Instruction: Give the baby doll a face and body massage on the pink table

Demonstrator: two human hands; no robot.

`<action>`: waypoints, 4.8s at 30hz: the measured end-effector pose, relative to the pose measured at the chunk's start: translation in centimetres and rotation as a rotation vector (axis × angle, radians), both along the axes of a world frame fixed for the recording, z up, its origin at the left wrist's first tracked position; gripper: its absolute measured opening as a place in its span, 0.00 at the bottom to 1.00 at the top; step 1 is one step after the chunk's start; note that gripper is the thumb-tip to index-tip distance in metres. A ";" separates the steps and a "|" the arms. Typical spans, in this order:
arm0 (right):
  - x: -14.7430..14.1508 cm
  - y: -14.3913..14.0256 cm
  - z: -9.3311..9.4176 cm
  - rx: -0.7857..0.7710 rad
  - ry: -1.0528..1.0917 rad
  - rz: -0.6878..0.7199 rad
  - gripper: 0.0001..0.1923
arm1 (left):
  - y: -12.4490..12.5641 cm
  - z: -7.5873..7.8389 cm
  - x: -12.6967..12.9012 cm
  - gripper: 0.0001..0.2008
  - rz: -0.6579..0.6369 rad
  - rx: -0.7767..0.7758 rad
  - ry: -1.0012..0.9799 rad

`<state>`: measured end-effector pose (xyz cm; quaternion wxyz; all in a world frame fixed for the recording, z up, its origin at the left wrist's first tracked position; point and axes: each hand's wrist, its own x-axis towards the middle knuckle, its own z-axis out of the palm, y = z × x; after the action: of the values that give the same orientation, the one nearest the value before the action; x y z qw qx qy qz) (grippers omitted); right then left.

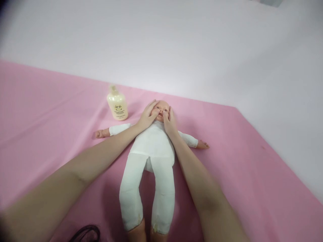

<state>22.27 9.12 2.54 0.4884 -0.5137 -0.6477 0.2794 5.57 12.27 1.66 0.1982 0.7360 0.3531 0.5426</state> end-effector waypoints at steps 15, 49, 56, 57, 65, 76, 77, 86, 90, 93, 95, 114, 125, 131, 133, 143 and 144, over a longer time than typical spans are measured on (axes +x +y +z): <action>0.3 0.2 -0.1 -0.007 0.014 -0.059 0.49 | 0.0 0.2 0.3 0.31 -0.004 -0.002 -0.015; -0.4 -0.3 0.4 0.032 0.043 0.003 0.49 | 0.0 -0.1 0.0 0.33 0.025 -0.062 -0.004; -0.4 0.1 -0.1 0.006 0.059 -0.010 0.51 | 0.3 -0.6 -0.1 0.34 0.035 -0.062 -0.009; -0.4 0.0 0.0 0.032 0.049 0.005 0.50 | 0.2 -0.5 -0.1 0.33 0.031 -0.046 -0.008; -0.4 0.1 -0.1 0.073 0.023 0.034 0.47 | -0.1 0.1 -0.3 0.27 -0.004 0.008 0.002; -0.5 -0.5 0.3 -0.021 0.029 -0.018 0.50 | 0.5 -0.9 -0.3 0.32 0.032 -0.038 0.001; -0.5 -0.6 0.4 0.001 0.020 -0.006 0.49 | 0.3 -0.7 -0.3 0.31 0.030 -0.027 0.000; -0.6 -0.8 0.7 0.071 0.001 0.039 0.45 | -0.1 -0.3 -0.3 0.29 0.016 -0.005 0.005; -0.7 -0.9 0.8 -0.041 0.021 -0.022 0.51 | 0.3 -0.7 -0.3 0.32 0.027 -0.029 0.013; -0.7 -0.9 0.7 -0.076 0.031 -0.042 0.53 | 0.5 -0.9 -0.4 0.33 0.031 -0.051 0.015; -0.7 -0.7 0.5 -0.069 0.041 -0.037 0.53 | 0.5 -0.9 -0.4 0.34 0.034 -0.062 0.011; -0.7 -0.4 0.3 0.038 0.027 0.018 0.49 | 0.1 -0.4 -0.5 0.29 0.030 -0.022 0.013; -0.7 -0.7 0.4 -0.022 0.030 -0.008 0.51 | 0.7 -1.1 -0.5 0.31 0.033 -0.023 0.025; -0.7 -0.6 0.5 -0.020 0.025 -0.007 0.50 | 0.6 -0.9 -0.5 0.30 0.031 -0.001 0.011; -0.7 -0.6 0.4 -0.020 0.025 -0.007 0.50 | 0.5 -0.8 -0.5 0.30 0.032 -0.001 0.012; -0.7 -0.6 0.4 -0.012 0.037 -0.008 0.49 | 0.3 -0.6 -0.5 0.30 0.034 -0.001 0.010; -0.7 -0.6 0.4 -0.012 0.038 -0.009 0.49 | 0.3 -0.6 -0.5 0.29 0.035 -0.001 0.008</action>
<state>21.61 8.54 2.97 0.4987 -0.5141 -0.6344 0.2907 5.12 12.54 1.09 0.1878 0.7318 0.3671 0.5426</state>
